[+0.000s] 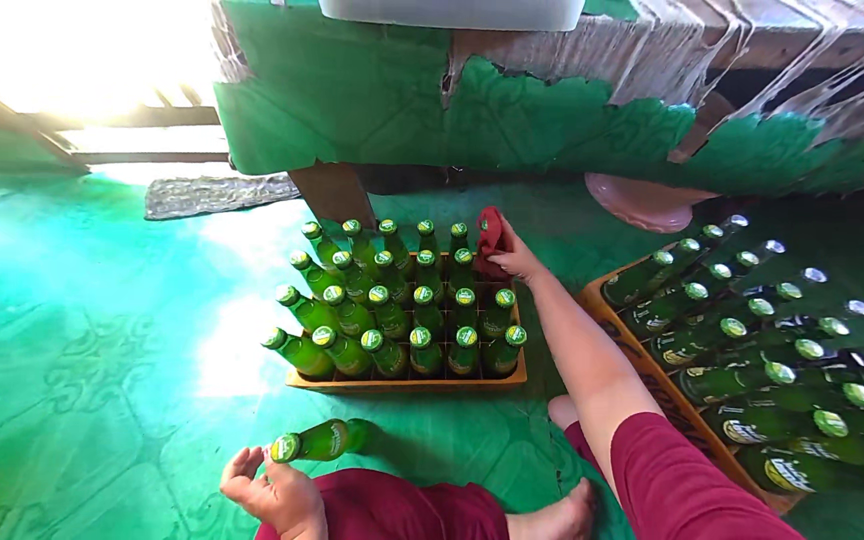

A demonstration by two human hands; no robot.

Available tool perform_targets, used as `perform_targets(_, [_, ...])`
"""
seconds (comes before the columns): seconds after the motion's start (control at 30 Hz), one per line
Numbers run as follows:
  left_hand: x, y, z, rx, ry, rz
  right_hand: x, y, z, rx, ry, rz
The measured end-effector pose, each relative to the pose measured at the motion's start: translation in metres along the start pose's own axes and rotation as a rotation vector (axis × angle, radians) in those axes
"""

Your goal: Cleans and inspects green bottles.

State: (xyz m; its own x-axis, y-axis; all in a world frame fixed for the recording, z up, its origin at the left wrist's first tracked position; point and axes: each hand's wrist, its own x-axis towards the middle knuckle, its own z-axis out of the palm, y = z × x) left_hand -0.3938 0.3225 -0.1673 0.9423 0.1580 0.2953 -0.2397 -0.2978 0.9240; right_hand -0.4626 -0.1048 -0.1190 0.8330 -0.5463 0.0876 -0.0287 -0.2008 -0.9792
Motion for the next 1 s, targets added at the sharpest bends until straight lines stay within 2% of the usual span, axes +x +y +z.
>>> perform_targets(0.13, [0.0, 0.0, -0.001, -0.004, -0.004, -0.014, 0.007, 0.015, 0.013, 0.025, 0.266, -0.12])
perform_targets(0.2, [0.001, 0.001, -0.001, -0.009, 0.007, -0.002, -0.002, 0.003, 0.008, 0.087, 0.413, -0.121])
perform_targets(0.27, [0.001, 0.003, -0.002, -0.034, 0.024, 0.005, -0.019, -0.02, -0.004, 0.094, 0.57, -0.219])
perform_targets(0.37, [0.001, -0.008, -0.008, -0.121, 0.042, 0.051, -0.057, -0.067, -0.029, 0.123, 0.782, -0.459])
perform_targets(0.43, [0.003, -0.022, -0.012, -0.161, 0.066, 0.118, -0.091, -0.102, -0.041, 0.216, 0.837, -0.591])
perform_targets(0.47, [0.001, -0.015, -0.013, -0.149, 0.09, 0.139, -0.111, -0.113, -0.044, 0.251, 0.812, -0.638])
perform_targets(0.5, [-0.002, -0.005, -0.015, -0.112, 0.124, 0.163, -0.133, -0.119, -0.044, 0.253, 0.762, -0.638])
perform_targets(0.57, [-0.01, 0.008, -0.021, 0.0, 0.207, 0.309, -0.183, -0.118, -0.033, 0.249, 0.673, -0.484])
perform_targets(0.63, [-0.022, 0.019, -0.027, 0.025, 0.22, 0.593, -0.223, -0.107, -0.01, 0.309, 0.648, -0.249])
perform_targets(0.7, [-0.042, 0.04, -0.023, -0.069, 0.073, 0.793, -0.245, -0.094, 0.019, 0.346, 0.635, -0.05])
perform_targets(0.73, [-0.056, 0.05, -0.017, -0.118, -0.02, 0.827, -0.252, -0.088, 0.034, 0.343, 0.617, 0.035])
perform_targets(0.83, [-0.108, 0.077, 0.004, -0.245, -0.344, 0.692, -0.263, -0.056, 0.073, 0.317, 0.515, 0.2])
perform_targets(0.9, [-0.13, 0.091, 0.02, -0.305, -0.59, 0.519, -0.267, -0.042, 0.09, 0.268, 0.469, 0.158])
perform_targets(1.0, [-0.144, 0.111, 0.035, -0.372, -0.92, 0.168, -0.28, -0.013, 0.106, -0.002, 0.472, -0.175])
